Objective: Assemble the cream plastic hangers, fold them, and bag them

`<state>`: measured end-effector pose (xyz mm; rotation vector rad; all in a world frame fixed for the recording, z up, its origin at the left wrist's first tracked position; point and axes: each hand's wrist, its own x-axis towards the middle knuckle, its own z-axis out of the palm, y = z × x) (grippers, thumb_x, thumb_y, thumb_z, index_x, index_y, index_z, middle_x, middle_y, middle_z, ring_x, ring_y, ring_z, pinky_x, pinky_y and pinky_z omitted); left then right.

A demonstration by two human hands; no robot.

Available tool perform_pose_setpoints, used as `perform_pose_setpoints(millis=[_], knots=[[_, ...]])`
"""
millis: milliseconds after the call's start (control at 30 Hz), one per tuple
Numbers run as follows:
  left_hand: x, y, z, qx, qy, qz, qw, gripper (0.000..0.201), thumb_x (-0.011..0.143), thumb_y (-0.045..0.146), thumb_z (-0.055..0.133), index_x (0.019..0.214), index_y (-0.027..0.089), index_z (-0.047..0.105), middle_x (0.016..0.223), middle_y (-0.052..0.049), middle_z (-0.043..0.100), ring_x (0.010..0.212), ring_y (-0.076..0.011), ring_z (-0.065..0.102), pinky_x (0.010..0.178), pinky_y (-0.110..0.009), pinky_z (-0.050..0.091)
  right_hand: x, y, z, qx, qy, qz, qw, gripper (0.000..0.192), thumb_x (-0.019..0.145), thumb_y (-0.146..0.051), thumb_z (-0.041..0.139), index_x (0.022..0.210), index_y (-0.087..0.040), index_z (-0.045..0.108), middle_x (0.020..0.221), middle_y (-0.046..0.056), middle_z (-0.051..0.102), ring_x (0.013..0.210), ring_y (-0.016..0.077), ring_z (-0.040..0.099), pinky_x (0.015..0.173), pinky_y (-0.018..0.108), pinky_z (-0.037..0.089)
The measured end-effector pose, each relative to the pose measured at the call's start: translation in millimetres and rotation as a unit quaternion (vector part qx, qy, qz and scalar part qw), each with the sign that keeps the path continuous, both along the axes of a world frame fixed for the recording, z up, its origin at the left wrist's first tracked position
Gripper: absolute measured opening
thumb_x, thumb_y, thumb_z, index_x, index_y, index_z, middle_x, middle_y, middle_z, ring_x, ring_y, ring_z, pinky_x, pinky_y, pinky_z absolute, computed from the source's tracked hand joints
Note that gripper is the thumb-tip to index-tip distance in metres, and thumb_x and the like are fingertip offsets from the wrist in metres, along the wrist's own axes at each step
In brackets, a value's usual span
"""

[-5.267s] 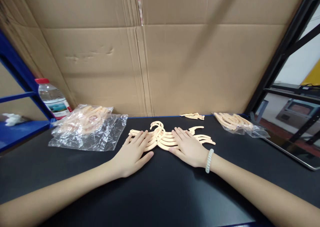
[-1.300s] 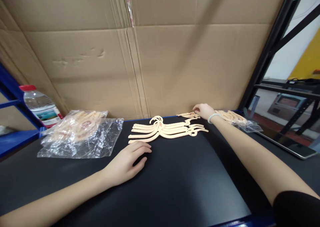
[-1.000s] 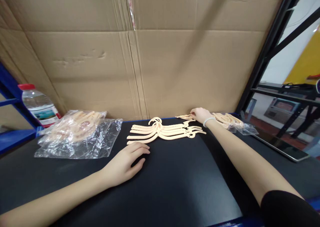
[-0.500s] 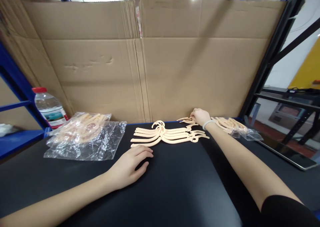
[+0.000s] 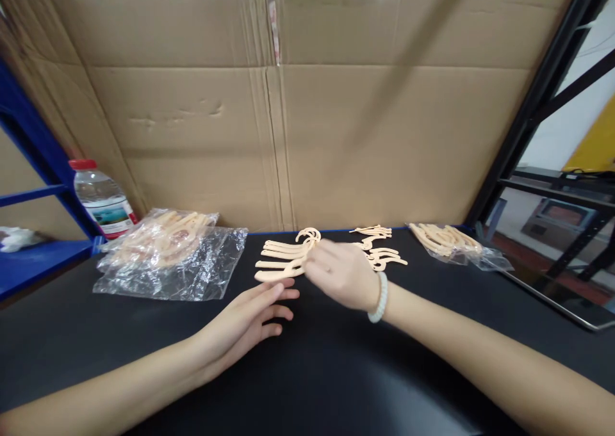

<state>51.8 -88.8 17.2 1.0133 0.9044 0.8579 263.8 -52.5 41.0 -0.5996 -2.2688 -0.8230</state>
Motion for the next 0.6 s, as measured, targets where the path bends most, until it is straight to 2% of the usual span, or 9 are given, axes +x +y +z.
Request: perform_pose_setpoints(millis=[67, 167, 233, 300, 367, 433, 600], knots=[[1, -3, -1.7, -0.027, -0.061, 0.016, 0.998, 0.034, 0.080, 0.040, 0.073, 0.103, 0.017, 0.064, 0.103, -0.006, 0.062, 0.078, -0.0122, 0.058, 0.064, -0.022, 0.046, -15, -16, -2.8, 0.047, -0.024, 0.045, 0.998, 0.024, 0.091, -0.012, 0.052, 0.069, -0.018, 0.061, 0.070, 0.002, 0.065, 0.062, 0.0149, 0.053, 0.053, 0.029, 0.036], [0, -4, -4.3, 0.006, -0.091, 0.021, 0.996, 0.027, 0.077, 0.038, 0.076, 0.086, 0.014, 0.067, 0.080, -0.002, 0.060, 0.070, -0.0093, 0.054, 0.063, -0.019, 0.045, -23, -24, -6.2, 0.059, -0.040, 0.079, 0.994, 0.024, 0.090, -0.009, 0.052, 0.070, -0.017, 0.062, 0.069, 0.002, 0.065, 0.063, 0.0148, 0.054, 0.055, 0.028, 0.038], [-2, -2, -3.9, 0.023, -0.089, 0.030, 0.995, 0.026, 0.074, 0.036, 0.078, 0.078, 0.014, 0.066, 0.073, -0.001, 0.059, 0.066, -0.0081, 0.052, 0.062, -0.019, 0.045, -21, -21, -7.5, 0.019, -0.045, 0.095, 0.994, 0.017, 0.092, -0.013, 0.053, 0.079, -0.016, 0.064, 0.076, 0.004, 0.067, 0.070, 0.0161, 0.057, 0.060, 0.028, 0.043], [-4, 1, -1.4, 0.042, -0.084, 0.047, 0.994, 0.026, 0.072, 0.035, 0.080, 0.076, 0.014, 0.066, 0.074, -0.001, 0.061, 0.066, -0.0088, 0.052, 0.063, -0.019, 0.046, -14, -16, -8.7, -0.059, -0.020, 0.097, 0.993, 0.012, 0.092, -0.023, 0.056, 0.090, -0.015, 0.064, 0.086, 0.006, 0.068, 0.079, 0.0181, 0.059, 0.067, 0.030, 0.047], [-5, 4, 2.3, 0.071, -0.074, 0.062, 0.993, 0.025, 0.072, 0.036, 0.079, 0.076, 0.015, 0.066, 0.074, -0.001, 0.061, 0.070, -0.0107, 0.054, 0.064, -0.020, 0.046, -4, -10, -11.0, -0.137, 0.030, 0.065, 0.988, 0.013, 0.092, -0.026, 0.056, 0.097, -0.016, 0.063, 0.094, 0.008, 0.067, 0.087, 0.0199, 0.059, 0.075, 0.032, 0.049], [-6, 8, 5.7, 0.098, -0.063, 0.068, 0.991, 0.024, 0.075, 0.037, 0.075, 0.074, 0.015, 0.066, 0.073, -0.001, 0.060, 0.071, -0.0120, 0.055, 0.064, -0.022, 0.047, 6, -3, -15.4, -0.195, 0.073, 0.009, 0.978, 0.010, 0.090, -0.020, 0.055, 0.098, -0.018, 0.062, 0.094, 0.008, 0.067, 0.089, 0.0207, 0.058, 0.077, 0.034, 0.050], [-9, 13, 8.9, 0.099, -0.024, 0.069, 0.992, 0.018, 0.076, 0.028, 0.066, 0.071, 0.012, 0.070, 0.077, -0.006, 0.066, 0.070, -0.0150, 0.060, 0.068, -0.027, 0.049, 23, 12, -33.9, -0.247, 0.071, -0.102, 0.961, 0.006, 0.086, -0.018, 0.058, 0.090, -0.018, 0.061, 0.088, 0.009, 0.066, 0.086, 0.0245, 0.058, 0.075, 0.039, 0.050]])
